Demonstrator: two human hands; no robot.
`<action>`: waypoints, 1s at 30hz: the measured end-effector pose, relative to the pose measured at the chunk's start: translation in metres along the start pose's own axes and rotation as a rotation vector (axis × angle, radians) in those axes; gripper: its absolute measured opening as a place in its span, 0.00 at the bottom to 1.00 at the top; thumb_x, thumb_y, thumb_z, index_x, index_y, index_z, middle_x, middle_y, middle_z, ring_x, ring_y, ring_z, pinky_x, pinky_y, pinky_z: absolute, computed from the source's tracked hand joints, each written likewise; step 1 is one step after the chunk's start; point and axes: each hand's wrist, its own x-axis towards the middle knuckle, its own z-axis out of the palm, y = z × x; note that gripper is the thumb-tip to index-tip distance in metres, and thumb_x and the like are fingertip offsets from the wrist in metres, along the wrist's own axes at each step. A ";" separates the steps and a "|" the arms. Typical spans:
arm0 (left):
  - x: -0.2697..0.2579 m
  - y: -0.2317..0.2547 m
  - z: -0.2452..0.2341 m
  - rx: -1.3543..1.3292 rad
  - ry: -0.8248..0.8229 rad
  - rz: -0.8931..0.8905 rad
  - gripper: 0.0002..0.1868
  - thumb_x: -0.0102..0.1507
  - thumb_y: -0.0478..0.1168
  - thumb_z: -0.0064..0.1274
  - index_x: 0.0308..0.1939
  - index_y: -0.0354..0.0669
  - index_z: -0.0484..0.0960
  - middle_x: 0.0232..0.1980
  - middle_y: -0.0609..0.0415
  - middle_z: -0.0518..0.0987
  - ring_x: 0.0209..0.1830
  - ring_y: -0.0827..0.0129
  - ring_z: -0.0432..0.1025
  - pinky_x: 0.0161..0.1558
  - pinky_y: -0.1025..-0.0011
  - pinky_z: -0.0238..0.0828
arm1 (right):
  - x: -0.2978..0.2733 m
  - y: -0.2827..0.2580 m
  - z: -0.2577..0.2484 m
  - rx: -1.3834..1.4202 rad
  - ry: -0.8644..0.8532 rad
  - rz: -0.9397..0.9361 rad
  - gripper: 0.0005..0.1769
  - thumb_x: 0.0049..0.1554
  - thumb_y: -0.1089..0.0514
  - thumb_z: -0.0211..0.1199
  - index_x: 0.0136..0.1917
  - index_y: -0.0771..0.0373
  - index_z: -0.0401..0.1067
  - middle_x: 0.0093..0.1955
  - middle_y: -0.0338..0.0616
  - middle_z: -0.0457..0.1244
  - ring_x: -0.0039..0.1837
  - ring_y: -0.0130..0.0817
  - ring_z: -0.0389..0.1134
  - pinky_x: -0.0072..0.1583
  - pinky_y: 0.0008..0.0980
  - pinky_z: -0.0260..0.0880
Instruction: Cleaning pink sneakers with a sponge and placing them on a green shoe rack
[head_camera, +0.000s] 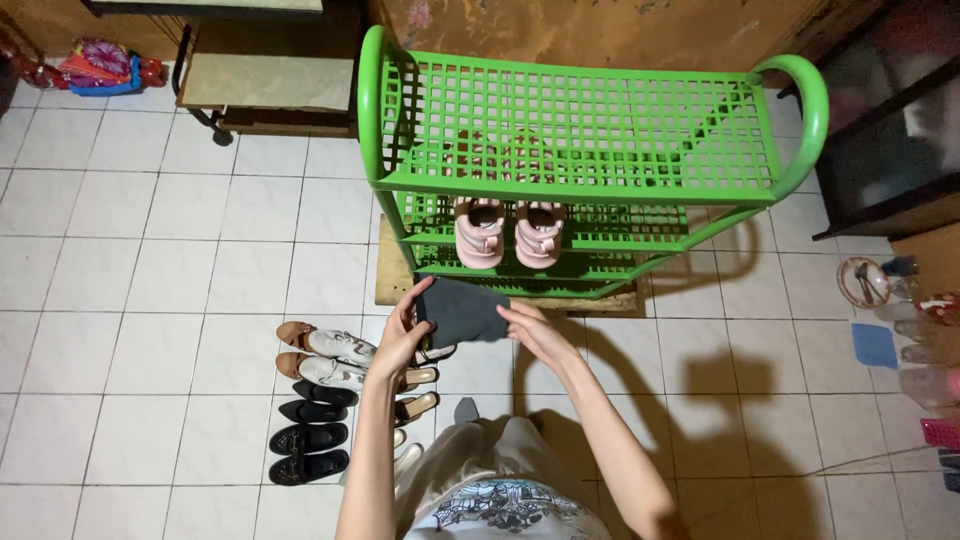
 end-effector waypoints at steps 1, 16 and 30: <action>0.000 0.006 0.004 0.000 0.004 -0.002 0.44 0.54 0.16 0.43 0.76 0.40 0.66 0.71 0.51 0.71 0.66 0.70 0.68 0.63 0.76 0.65 | -0.005 -0.006 0.001 0.001 -0.002 0.004 0.30 0.60 0.48 0.62 0.69 0.71 0.67 0.63 0.48 0.68 0.60 0.32 0.69 0.63 0.32 0.67; 0.009 0.101 0.102 0.460 0.039 0.100 0.33 0.59 0.21 0.46 0.68 0.44 0.75 0.61 0.58 0.82 0.35 0.70 0.66 0.35 0.69 0.63 | 0.002 -0.057 -0.071 -0.150 0.116 -0.563 0.12 0.61 0.71 0.56 0.50 0.66 0.80 0.46 0.31 0.71 0.49 0.18 0.68 0.54 0.23 0.68; 0.050 0.044 0.124 0.783 0.080 0.308 0.13 0.58 0.21 0.44 0.38 0.36 0.81 0.41 0.46 0.80 0.38 0.56 0.77 0.42 0.63 0.72 | 0.000 -0.070 -0.133 -0.672 0.197 -0.797 0.12 0.51 0.77 0.51 0.44 0.74 0.75 0.56 0.58 0.69 0.64 0.31 0.67 0.51 0.26 0.67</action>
